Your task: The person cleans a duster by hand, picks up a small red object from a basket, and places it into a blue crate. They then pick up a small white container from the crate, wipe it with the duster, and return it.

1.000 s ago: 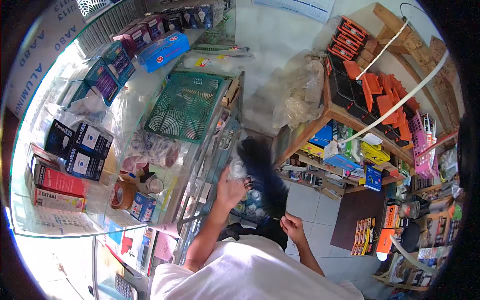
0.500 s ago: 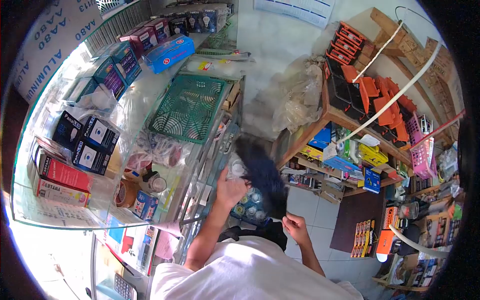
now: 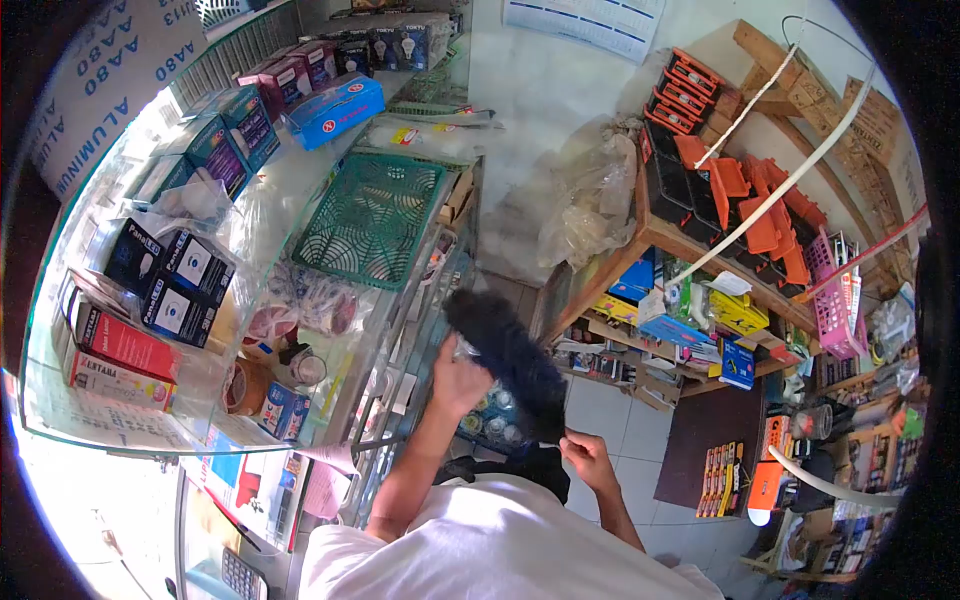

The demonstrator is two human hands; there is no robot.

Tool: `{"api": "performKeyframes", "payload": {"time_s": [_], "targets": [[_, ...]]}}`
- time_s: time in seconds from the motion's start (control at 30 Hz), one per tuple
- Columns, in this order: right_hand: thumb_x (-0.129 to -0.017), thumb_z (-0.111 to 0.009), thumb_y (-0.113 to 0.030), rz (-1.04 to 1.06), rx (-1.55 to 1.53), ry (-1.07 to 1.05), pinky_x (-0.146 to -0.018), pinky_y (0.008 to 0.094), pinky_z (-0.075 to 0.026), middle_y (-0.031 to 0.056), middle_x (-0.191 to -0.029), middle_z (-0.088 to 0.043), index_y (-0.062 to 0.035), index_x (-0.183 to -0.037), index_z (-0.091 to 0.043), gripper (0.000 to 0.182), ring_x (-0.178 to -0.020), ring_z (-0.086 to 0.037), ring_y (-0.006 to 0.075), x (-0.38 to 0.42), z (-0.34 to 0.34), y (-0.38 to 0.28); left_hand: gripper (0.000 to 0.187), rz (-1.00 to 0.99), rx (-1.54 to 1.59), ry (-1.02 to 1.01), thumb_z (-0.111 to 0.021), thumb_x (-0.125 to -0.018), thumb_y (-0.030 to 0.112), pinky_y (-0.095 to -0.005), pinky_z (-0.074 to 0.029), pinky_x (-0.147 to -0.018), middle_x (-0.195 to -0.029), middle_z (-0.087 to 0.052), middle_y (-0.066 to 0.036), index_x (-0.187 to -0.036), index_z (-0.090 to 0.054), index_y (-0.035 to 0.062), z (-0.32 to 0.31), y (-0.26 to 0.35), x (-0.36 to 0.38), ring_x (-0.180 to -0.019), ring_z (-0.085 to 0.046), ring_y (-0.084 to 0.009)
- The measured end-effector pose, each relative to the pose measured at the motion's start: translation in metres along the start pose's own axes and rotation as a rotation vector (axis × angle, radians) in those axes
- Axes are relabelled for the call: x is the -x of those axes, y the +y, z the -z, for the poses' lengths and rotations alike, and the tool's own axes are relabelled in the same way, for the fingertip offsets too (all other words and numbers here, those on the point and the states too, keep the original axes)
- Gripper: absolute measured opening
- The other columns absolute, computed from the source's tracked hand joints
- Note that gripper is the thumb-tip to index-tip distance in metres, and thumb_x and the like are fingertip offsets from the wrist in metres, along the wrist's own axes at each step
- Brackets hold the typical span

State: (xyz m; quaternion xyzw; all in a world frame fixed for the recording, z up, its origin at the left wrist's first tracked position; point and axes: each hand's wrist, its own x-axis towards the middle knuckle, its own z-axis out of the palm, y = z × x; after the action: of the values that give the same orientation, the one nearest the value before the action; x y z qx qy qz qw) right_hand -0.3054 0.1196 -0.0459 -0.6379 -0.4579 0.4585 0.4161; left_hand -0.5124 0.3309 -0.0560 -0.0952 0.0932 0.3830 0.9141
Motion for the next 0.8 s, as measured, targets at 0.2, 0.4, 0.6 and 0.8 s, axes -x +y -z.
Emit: {"api": "performKeyframes", "payload": {"time_s": [0.2,0.4,0.6,0.8], "targets": [[-0.091,-0.056,-0.011,0.006,-0.049,0.090,-0.050,0.0221,-0.030,-0.0047,-0.062,-0.046,-0.0004,-0.076,-0.054,0.019,-0.057,-0.038,0.0033,0.000,-0.003,-0.017,0.038,-0.261,-0.477,-0.148,-0.052,-0.093,0.027,-0.0391,-0.037,-0.102,-0.127,-0.055,-0.005,-0.128,-0.049,0.0105,0.028,0.003,-0.005,-0.116,-0.051,-0.0226],[-0.090,-0.057,-0.011,0.093,0.027,0.090,-0.049,0.0224,-0.029,-0.0048,-0.062,-0.044,-0.0010,-0.071,-0.052,0.022,-0.056,-0.037,0.0031,-0.002,0.010,-0.032,0.041,-0.423,-0.648,-0.063,-0.058,-0.091,0.019,-0.0372,-0.043,-0.090,-0.124,-0.055,-0.003,-0.129,-0.046,0.0116,0.027,0.009,0.005,-0.112,-0.052,-0.0191],[-0.090,-0.057,-0.011,0.071,0.041,0.053,-0.048,0.0226,-0.028,-0.0048,-0.060,-0.043,-0.0004,-0.070,-0.049,0.024,-0.055,-0.036,0.0036,0.000,0.015,-0.030,0.049,-0.359,-0.587,-0.077,-0.064,-0.086,0.013,-0.0358,-0.045,-0.082,-0.127,-0.051,-0.003,-0.131,-0.044,0.0149,0.023,0.010,0.009,-0.104,-0.055,-0.0175],[-0.089,-0.055,-0.009,0.109,0.086,0.061,-0.049,0.0224,-0.028,-0.0048,-0.060,-0.043,-0.0005,-0.068,-0.048,0.024,-0.055,-0.036,0.0036,-0.004,0.016,-0.028,0.048,-0.371,-0.478,0.035,-0.061,-0.086,0.009,-0.0371,-0.043,-0.096,-0.124,-0.053,-0.006,-0.132,-0.044,0.0080,0.004,0.003,0.016,-0.110,-0.054,-0.0226]]}}
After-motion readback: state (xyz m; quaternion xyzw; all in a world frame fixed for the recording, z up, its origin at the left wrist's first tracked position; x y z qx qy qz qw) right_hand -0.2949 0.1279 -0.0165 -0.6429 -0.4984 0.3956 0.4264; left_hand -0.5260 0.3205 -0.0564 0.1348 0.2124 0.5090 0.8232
